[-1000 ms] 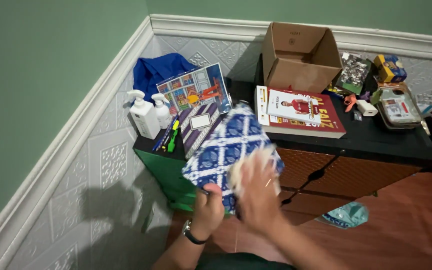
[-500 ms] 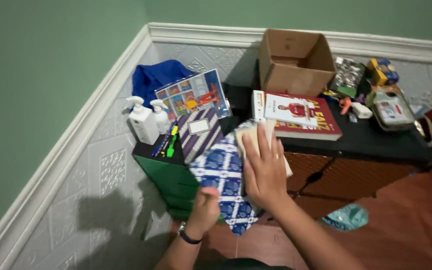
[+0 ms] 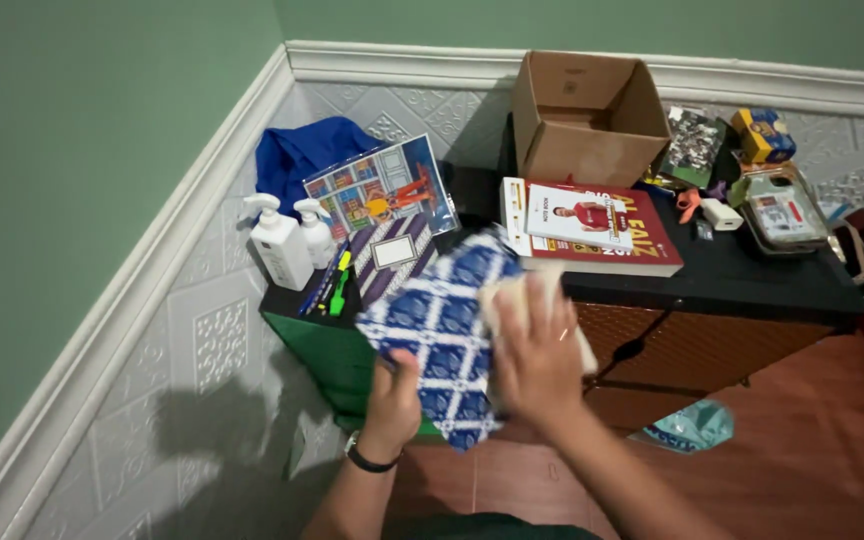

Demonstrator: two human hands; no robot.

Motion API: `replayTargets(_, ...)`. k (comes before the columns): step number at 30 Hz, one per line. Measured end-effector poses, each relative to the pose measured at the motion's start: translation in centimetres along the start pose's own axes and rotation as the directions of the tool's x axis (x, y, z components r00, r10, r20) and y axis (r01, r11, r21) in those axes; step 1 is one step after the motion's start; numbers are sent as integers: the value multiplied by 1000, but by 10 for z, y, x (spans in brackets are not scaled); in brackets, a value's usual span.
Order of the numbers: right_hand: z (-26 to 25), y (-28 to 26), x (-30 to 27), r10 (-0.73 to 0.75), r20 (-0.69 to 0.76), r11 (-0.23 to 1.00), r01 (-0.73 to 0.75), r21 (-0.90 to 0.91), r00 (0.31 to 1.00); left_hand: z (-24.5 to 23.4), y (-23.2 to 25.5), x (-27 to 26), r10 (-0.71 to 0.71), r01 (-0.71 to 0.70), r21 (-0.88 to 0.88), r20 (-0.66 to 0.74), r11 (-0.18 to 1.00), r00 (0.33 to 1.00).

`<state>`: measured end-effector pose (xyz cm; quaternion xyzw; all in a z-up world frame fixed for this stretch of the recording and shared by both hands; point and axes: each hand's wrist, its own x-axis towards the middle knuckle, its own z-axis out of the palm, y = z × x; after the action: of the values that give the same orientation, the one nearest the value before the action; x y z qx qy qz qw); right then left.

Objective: Wiping and cleaning various objects including books and notebooks on a dresser.

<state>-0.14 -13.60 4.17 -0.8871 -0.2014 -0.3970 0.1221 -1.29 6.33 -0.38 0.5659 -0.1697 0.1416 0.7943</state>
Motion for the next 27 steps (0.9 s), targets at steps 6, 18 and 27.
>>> replayTargets(6,-25,26,54,376,408,485,-552,678,832,11,-10,-10,-67,68,9,-60,998,996)
replayTargets(18,-10,35,-76,436,262,604,-496,624,861,8,19,9,-186,45,-340,-395,939,900)
replayTargets(27,-39,39,-2,327,-30,802,-260,538,945,-26,-97,-29,123,52,688,-203,724,972)
